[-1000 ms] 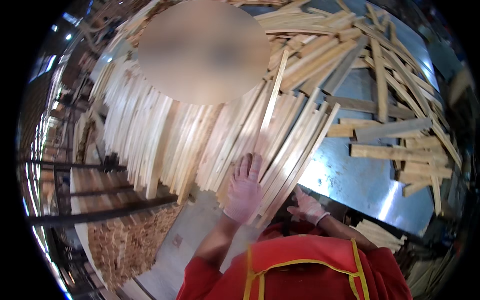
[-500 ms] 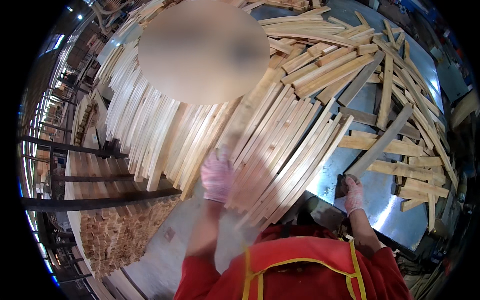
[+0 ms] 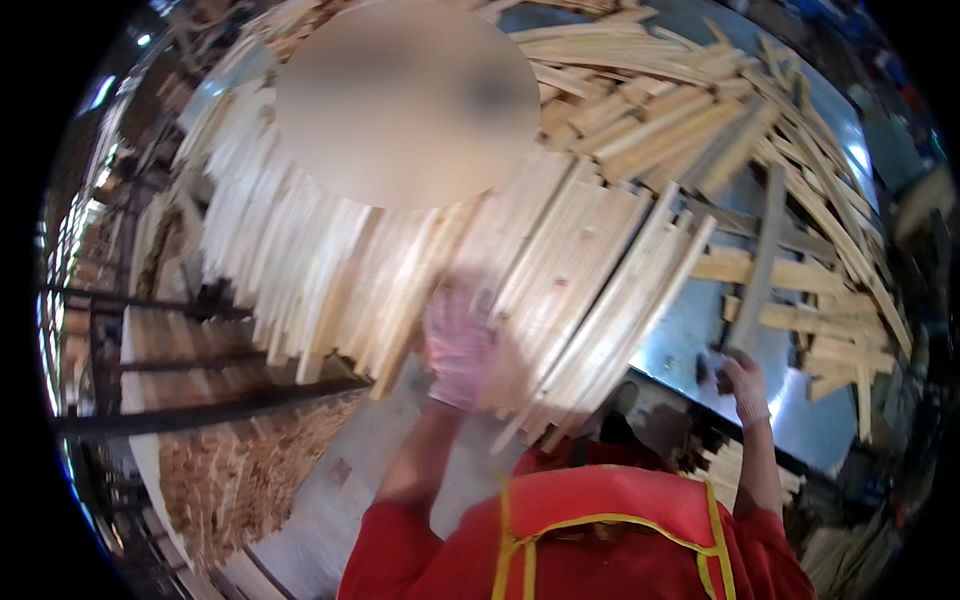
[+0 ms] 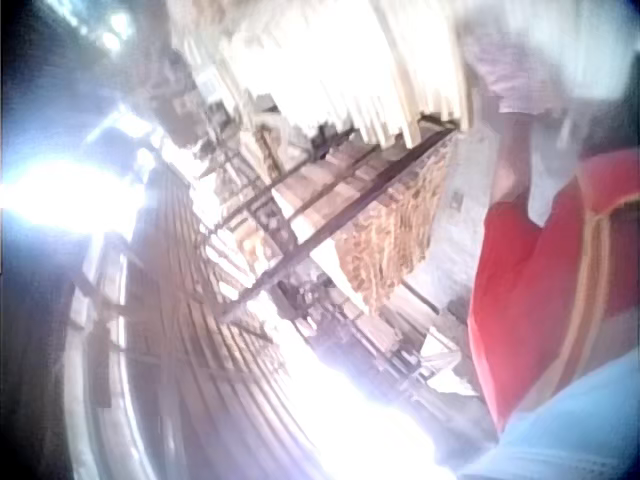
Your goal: The person picks up individual wooden planks from a large pile on a metal table and stacks them neatly. They repeatedly gather planks, align them, and place them into a growing stack, occasionally moving the stack to a nearby rack.
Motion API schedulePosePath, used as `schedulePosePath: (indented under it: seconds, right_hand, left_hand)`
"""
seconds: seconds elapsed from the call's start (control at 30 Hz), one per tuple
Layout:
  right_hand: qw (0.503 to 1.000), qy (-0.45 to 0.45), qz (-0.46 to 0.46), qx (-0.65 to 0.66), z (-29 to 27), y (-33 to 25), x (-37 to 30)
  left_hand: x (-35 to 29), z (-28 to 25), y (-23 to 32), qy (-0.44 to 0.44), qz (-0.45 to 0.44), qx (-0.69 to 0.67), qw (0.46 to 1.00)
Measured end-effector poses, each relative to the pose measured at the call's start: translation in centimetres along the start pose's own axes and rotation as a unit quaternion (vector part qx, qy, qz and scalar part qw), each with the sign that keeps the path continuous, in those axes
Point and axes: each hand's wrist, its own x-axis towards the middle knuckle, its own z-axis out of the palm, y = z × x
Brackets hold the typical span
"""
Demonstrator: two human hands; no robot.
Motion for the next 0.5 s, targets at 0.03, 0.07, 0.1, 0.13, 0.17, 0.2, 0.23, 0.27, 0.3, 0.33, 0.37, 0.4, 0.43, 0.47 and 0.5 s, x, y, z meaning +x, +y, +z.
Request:
schedulePosePath:
  seconds: [0.03, 0.07, 0.1, 0.13, 0.17, 0.2, 0.23, 0.27, 0.3, 0.33, 0.37, 0.4, 0.43, 0.47, 0.5]
  right_hand:
    - [0.999, 0.007, -0.053, -0.012, -0.9, 0.2, 1.1]
    - [0.980, 0.043, -0.132, -0.143, -2.4, -0.2, 3.0]
    - [0.929, 0.142, -0.258, -0.224, -2.9, 0.2, 5.8]
    - [0.879, 0.221, -0.271, -0.325, -1.8, -3.1, 6.3]
    - [0.848, 0.215, -0.224, -0.429, -1.1, -7.1, 6.3]
    - [0.783, 0.280, -0.217, -0.511, -1.7, -6.8, 8.4]
    - [0.773, 0.294, -0.185, -0.530, -1.9, -7.0, 10.0]
    - [0.795, 0.295, -0.165, -0.503, -1.5, -7.2, 10.5]
    - [0.816, 0.295, -0.145, -0.476, -1.4, -7.5, 11.0]
    - [0.837, 0.289, -0.127, -0.446, -1.2, -7.4, 11.5]
    - [0.854, 0.288, -0.171, -0.399, -1.1, -6.4, 11.9]
    - [0.882, 0.289, -0.200, -0.313, -0.4, -4.7, 11.5]
    - [0.920, 0.229, -0.242, -0.208, 1.0, -3.7, 9.6]
    - [0.948, 0.166, -0.241, -0.124, 2.3, -1.5, 8.2]
    - [0.970, 0.099, -0.177, -0.131, 4.8, -3.1, 4.1]
  left_hand:
    - [-0.7, 1.4, 3.9, -0.021, 0.047, -0.089, 0.995]
    - [-1.5, 2.6, 8.4, -0.040, 0.173, 0.062, 0.982]
    - [-2.1, 3.6, 11.5, -0.077, 0.196, 0.016, 0.978]
    - [-3.1, 4.7, 14.4, -0.117, 0.208, -0.021, 0.971]
    - [-3.3, 4.4, 16.8, -0.187, 0.188, -0.051, 0.963]
    - [-3.4, 5.9, 18.0, -0.178, 0.199, -0.029, 0.963]
    - [-3.8, 7.7, 18.2, -0.169, 0.201, 0.000, 0.965]
    - [-3.4, 8.2, 18.1, -0.159, 0.197, 0.033, 0.967]
    - [-2.7, 8.6, 17.9, -0.199, 0.184, 0.033, 0.962]
    - [-2.5, 8.8, 18.0, -0.184, 0.191, 0.048, 0.963]
    - [-2.9, 9.1, 18.0, -0.170, 0.197, 0.061, 0.964]
    - [-3.2, 9.3, 18.0, -0.155, 0.204, 0.074, 0.964]
    - [-3.4, 9.3, 17.7, -0.152, 0.199, 0.080, 0.965]
    - [-3.1, 9.4, 17.9, -0.154, 0.195, 0.064, 0.967]
    - [-3.5, 9.6, 17.6, -0.157, 0.179, 0.050, 0.970]
